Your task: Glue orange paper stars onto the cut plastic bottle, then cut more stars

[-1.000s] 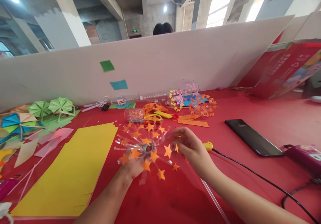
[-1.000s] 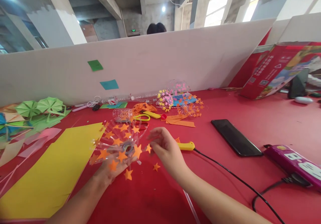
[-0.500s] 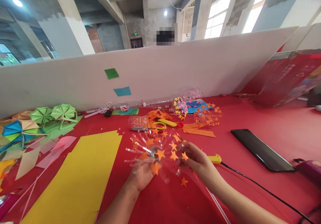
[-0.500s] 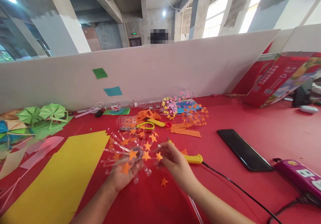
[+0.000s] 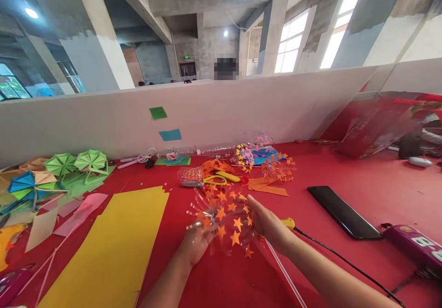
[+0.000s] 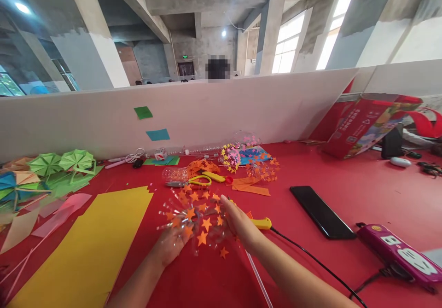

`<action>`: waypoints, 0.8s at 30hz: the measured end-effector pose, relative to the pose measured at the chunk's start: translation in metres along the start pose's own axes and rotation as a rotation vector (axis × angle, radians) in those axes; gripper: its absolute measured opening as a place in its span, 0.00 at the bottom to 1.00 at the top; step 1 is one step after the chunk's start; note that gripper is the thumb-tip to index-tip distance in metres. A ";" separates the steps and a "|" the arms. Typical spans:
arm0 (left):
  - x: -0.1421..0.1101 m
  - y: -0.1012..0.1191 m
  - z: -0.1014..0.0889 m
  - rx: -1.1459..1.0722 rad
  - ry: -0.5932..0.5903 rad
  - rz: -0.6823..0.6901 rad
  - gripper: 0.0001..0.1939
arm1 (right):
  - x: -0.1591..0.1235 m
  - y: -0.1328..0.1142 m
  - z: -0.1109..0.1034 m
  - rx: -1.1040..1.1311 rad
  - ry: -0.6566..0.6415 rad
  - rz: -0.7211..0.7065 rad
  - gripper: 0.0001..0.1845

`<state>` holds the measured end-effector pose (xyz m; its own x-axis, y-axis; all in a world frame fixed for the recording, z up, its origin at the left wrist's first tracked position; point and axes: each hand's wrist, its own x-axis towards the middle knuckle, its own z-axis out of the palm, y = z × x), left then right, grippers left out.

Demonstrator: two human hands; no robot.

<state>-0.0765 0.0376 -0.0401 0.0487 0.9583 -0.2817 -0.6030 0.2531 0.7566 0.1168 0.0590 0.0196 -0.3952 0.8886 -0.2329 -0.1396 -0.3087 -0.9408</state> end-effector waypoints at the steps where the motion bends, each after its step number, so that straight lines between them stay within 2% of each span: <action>1: 0.000 0.001 0.000 0.018 -0.004 0.014 0.14 | 0.001 -0.002 0.002 0.032 -0.058 0.037 0.25; 3: 0.000 0.002 0.000 0.045 -0.008 0.039 0.13 | 0.004 -0.005 0.005 0.079 -0.110 0.074 0.22; 5: 0.000 0.005 0.001 0.068 -0.020 0.050 0.14 | 0.007 -0.004 0.007 0.088 -0.077 0.062 0.19; 12: -0.007 0.021 0.004 0.245 -0.068 0.052 0.25 | 0.014 0.007 0.010 0.086 0.004 0.027 0.14; 16: -0.016 0.030 -0.003 0.330 -0.041 0.034 0.24 | 0.022 0.016 0.013 0.056 0.022 0.056 0.15; 21: -0.021 0.036 -0.019 0.343 0.028 0.027 0.35 | 0.032 0.024 0.022 0.033 0.023 0.084 0.17; 24: -0.020 0.036 -0.028 0.336 0.093 0.062 0.36 | 0.035 0.027 0.026 0.020 0.035 0.083 0.17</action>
<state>-0.1216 0.0241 -0.0238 -0.0615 0.9608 -0.2703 -0.3058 0.2396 0.9214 0.0760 0.0731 -0.0072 -0.3744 0.8710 -0.3182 -0.1258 -0.3877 -0.9132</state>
